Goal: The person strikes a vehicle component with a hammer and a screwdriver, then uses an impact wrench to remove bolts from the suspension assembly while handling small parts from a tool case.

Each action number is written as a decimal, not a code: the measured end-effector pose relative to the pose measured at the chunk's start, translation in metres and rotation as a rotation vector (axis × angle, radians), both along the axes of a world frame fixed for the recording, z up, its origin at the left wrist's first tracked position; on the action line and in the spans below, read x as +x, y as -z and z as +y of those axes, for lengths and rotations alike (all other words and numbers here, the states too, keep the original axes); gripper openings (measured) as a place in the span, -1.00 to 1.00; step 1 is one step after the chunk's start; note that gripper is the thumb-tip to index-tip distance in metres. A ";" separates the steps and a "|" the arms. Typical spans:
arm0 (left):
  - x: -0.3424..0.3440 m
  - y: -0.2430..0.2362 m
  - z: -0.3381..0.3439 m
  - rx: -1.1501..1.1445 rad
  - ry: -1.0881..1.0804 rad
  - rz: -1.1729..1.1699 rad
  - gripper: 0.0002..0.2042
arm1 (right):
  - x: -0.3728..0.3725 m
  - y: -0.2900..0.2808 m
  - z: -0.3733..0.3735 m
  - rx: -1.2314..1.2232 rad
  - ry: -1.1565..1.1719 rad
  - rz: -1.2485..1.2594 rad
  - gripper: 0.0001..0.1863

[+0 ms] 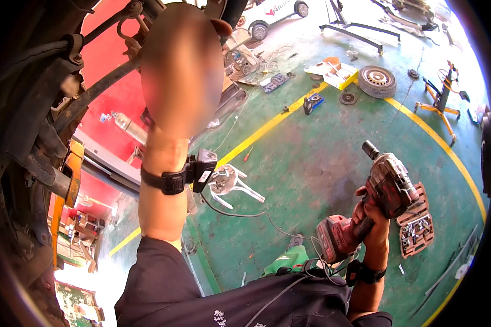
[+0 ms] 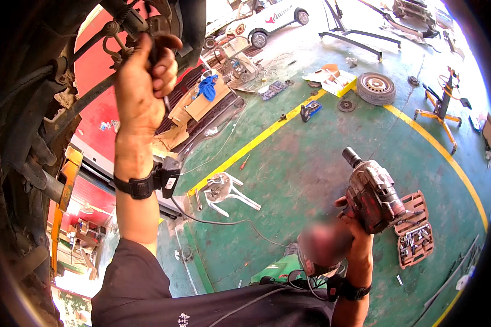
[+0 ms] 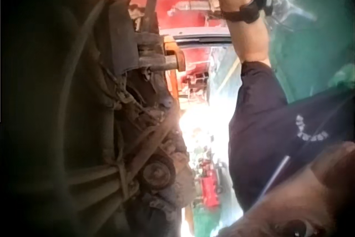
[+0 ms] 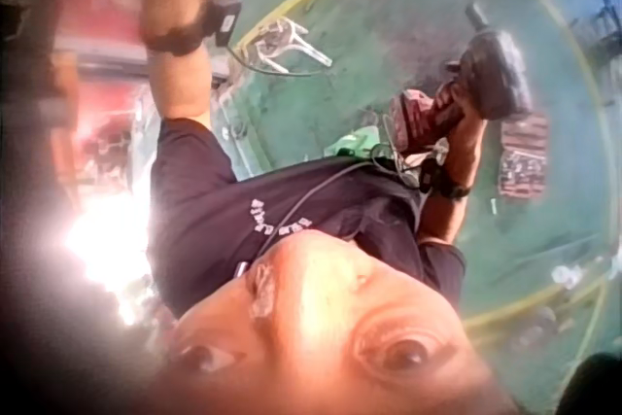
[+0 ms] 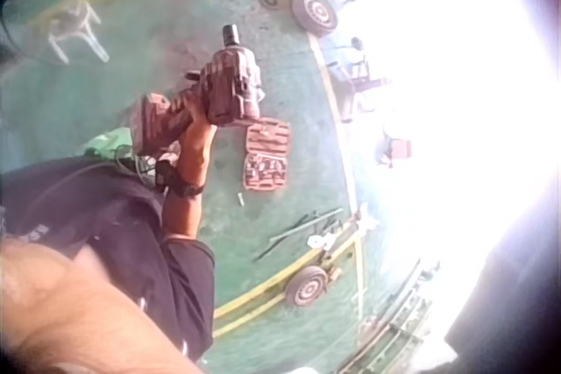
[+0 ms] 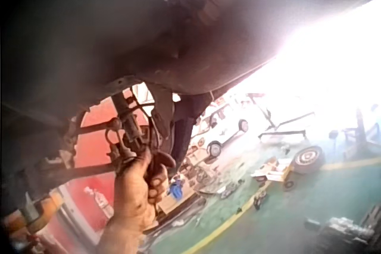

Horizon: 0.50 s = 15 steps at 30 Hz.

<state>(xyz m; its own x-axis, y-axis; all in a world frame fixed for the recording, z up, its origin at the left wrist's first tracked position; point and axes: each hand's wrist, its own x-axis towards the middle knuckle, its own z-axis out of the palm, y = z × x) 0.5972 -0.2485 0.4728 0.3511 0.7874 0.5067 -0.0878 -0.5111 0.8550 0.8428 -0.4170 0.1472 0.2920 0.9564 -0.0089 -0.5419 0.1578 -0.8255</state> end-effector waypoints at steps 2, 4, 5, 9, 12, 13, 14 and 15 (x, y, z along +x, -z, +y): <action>0.008 0.006 0.006 0.004 -0.129 -0.075 -0.62 | -0.004 -0.005 0.001 0.002 0.008 0.018 -0.49; 0.012 0.009 0.014 0.028 -0.180 -0.100 -0.61 | -0.003 -0.004 0.000 0.013 0.009 0.015 -0.49; 0.012 0.010 0.017 0.041 -0.184 -0.102 -0.61 | -0.005 -0.003 -0.001 0.018 0.010 0.017 -0.49; 0.016 0.015 0.027 0.075 -0.141 -0.084 -0.59 | -0.005 -0.002 -0.002 0.026 0.019 0.029 -0.47; 0.014 0.009 0.035 0.090 -0.079 -0.031 -0.57 | -0.006 0.000 -0.002 0.040 0.019 0.025 -0.46; 0.012 0.008 0.038 0.094 -0.056 -0.012 -0.56 | -0.007 0.001 -0.002 0.053 0.024 0.034 -0.46; 0.009 0.007 0.041 0.098 -0.032 0.006 -0.55 | -0.008 0.002 -0.002 0.064 0.028 0.043 -0.46; 0.006 0.005 0.044 0.107 -0.005 0.027 -0.54 | -0.012 0.003 -0.001 0.085 0.034 0.066 -0.46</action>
